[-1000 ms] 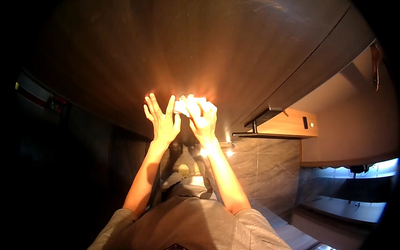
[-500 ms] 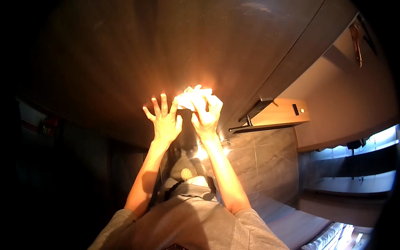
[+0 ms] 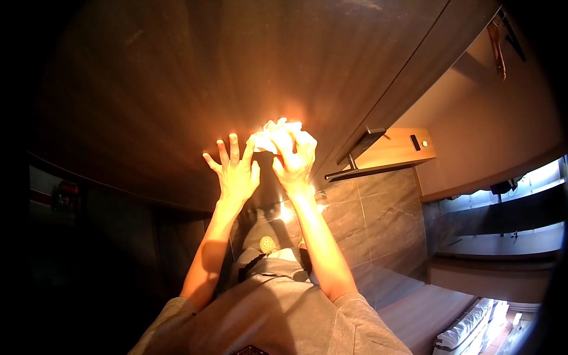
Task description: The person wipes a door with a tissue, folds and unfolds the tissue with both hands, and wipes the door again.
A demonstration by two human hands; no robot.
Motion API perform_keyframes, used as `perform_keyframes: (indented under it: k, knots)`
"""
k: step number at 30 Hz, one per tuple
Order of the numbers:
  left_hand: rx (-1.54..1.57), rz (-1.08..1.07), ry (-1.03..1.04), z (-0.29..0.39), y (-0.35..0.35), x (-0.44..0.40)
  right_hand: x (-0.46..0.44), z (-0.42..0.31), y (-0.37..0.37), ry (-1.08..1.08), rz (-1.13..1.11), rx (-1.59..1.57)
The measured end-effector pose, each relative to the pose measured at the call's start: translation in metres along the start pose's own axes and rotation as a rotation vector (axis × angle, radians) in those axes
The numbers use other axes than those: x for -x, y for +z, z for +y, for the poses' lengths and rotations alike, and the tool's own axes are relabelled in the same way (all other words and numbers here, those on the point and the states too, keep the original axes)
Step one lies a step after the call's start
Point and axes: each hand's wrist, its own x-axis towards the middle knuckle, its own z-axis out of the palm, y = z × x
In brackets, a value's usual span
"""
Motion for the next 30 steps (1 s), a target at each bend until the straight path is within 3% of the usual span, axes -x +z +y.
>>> perform_keyframes:
  k: [8, 14, 16, 19, 30]
  knots:
    - [-0.040, 0.019, -0.071, 0.009, 0.000, -0.003, -0.006, 0.011, -0.013, -0.150, -0.073, -0.012]
    - [0.201, 0.096, -0.205, 0.040, -0.012, -0.020, -0.009, 0.028, -0.018, -0.234, -0.108, -0.016]
    - [0.213, 0.076, -0.213, 0.044, -0.017, -0.022, -0.016, 0.028, -0.029, -0.193, -0.131, -0.010]
    - [0.118, 0.021, -0.065, 0.052, -0.035, -0.028, -0.024, 0.028, -0.048, -0.130, -0.146, 0.002]
    - [0.135, -0.121, -0.040, 0.107, -0.002, -0.056, -0.022, 0.112, -0.060, 0.011, -0.031, -0.010]
